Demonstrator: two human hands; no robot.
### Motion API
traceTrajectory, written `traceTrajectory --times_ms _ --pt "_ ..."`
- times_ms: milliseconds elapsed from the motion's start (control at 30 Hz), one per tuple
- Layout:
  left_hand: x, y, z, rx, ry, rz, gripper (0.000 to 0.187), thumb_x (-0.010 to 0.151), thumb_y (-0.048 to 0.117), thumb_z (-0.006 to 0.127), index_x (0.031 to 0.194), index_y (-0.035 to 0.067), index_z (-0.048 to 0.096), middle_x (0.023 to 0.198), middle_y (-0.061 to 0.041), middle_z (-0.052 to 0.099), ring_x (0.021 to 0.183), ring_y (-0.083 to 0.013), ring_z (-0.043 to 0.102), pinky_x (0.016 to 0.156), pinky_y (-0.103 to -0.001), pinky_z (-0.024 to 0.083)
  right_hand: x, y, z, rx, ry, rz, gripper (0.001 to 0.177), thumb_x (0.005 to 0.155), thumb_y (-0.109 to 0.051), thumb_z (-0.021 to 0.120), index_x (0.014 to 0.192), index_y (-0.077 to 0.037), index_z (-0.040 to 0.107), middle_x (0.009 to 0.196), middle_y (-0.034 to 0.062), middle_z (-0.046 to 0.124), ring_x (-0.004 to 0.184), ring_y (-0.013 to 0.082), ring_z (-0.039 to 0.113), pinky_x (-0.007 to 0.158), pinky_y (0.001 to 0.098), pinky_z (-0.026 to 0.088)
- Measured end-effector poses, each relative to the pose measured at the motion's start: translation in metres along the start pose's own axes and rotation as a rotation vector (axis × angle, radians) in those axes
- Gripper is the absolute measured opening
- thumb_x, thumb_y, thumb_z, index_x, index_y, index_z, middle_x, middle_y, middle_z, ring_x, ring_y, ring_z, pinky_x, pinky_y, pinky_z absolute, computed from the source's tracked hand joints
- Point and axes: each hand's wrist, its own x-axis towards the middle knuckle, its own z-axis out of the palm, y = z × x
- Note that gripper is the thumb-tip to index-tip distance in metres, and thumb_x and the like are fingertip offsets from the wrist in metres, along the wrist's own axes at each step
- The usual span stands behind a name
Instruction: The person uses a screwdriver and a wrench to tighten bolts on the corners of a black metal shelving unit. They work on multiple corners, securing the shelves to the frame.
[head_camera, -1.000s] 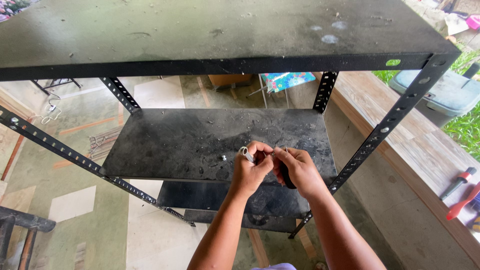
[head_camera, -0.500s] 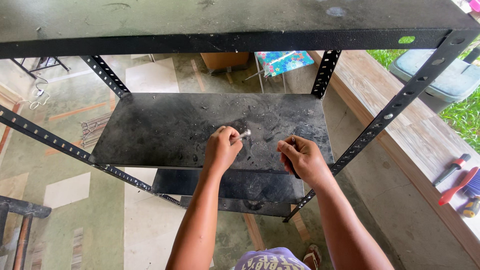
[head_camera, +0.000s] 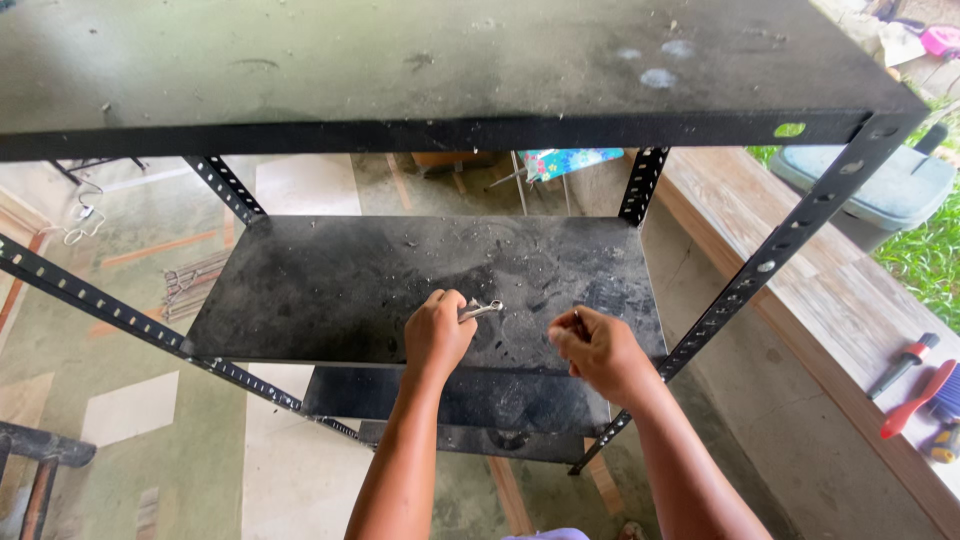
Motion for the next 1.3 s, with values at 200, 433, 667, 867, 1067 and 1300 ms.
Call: traceTrajectory --times_ms 200,433,667,867,1067,1300 --pt "0.001 0.024 -0.016 -0.066 -0.012 -0.138 0.016 0.083 0.016 0.074 0.096 0.007 0.069 0.089 -0.008 0.069 0.076 -0.0267 0.071 0.067 -0.043 0.055 -0.018 -0.006 -0.016 -0.16 0.111 0.011 0.064 0.08 -0.014 0.062 0.143 -0.006 0.054 0.096 0.0082 0.077 0.078 0.0204 0.073 0.074 0.0354 0.059" --pt "-0.004 0.066 -0.013 -0.211 0.153 -0.029 0.014 0.085 0.012 0.072 0.096 0.005 0.069 0.091 -0.01 0.067 0.078 -0.025 0.072 0.064 -0.039 0.055 -0.035 -0.006 -0.041 -0.222 0.062 -0.131 0.064 0.085 -0.013 0.061 0.149 -0.009 0.049 0.111 0.0101 0.074 0.093 0.0205 0.074 0.084 0.0333 0.058" --pt "-0.026 0.134 -0.01 -0.349 0.376 0.005 0.01 0.097 0.01 0.067 0.092 0.001 0.068 0.071 -0.006 0.054 0.059 -0.0181 0.053 0.055 -0.033 0.042 -0.068 -0.002 -0.1 -0.134 -0.26 -0.367 0.06 0.089 -0.008 0.064 0.148 -0.01 0.051 0.095 0.0114 0.074 0.079 0.0224 0.07 0.075 0.0345 0.057" --pt "-0.055 0.238 0.009 -0.548 0.45 -0.052 0.016 0.102 0.009 0.058 0.098 0.0 0.071 0.073 -0.003 0.056 0.057 -0.0122 0.046 0.053 -0.027 0.035 -0.087 0.032 -0.197 -0.076 -0.408 -0.475 0.055 0.095 -0.01 0.065 0.148 -0.01 0.053 0.092 0.0095 0.072 0.076 0.0189 0.067 0.072 0.0311 0.054" --pt "-0.074 0.354 0.036 -0.621 0.478 0.353 0.016 0.11 0.008 0.049 0.118 0.003 0.063 0.094 -0.008 0.065 0.076 -0.0115 0.058 0.067 -0.027 0.047 -0.082 0.079 -0.285 -0.11 -0.316 -0.453 0.059 0.093 -0.011 0.065 0.15 -0.012 0.05 0.086 0.0088 0.067 0.072 0.0202 0.06 0.07 0.0315 0.053" --pt "-0.026 0.425 0.11 -0.818 0.17 0.026 0.033 0.107 0.013 0.048 0.138 0.001 0.05 0.086 -0.004 0.059 0.072 -0.0111 0.053 0.064 -0.028 0.045 -0.057 0.121 -0.349 -0.013 -0.206 -0.479 0.062 0.091 -0.008 0.066 0.15 -0.01 0.047 0.097 0.0059 0.071 0.089 0.0153 0.066 0.082 0.0304 0.053"
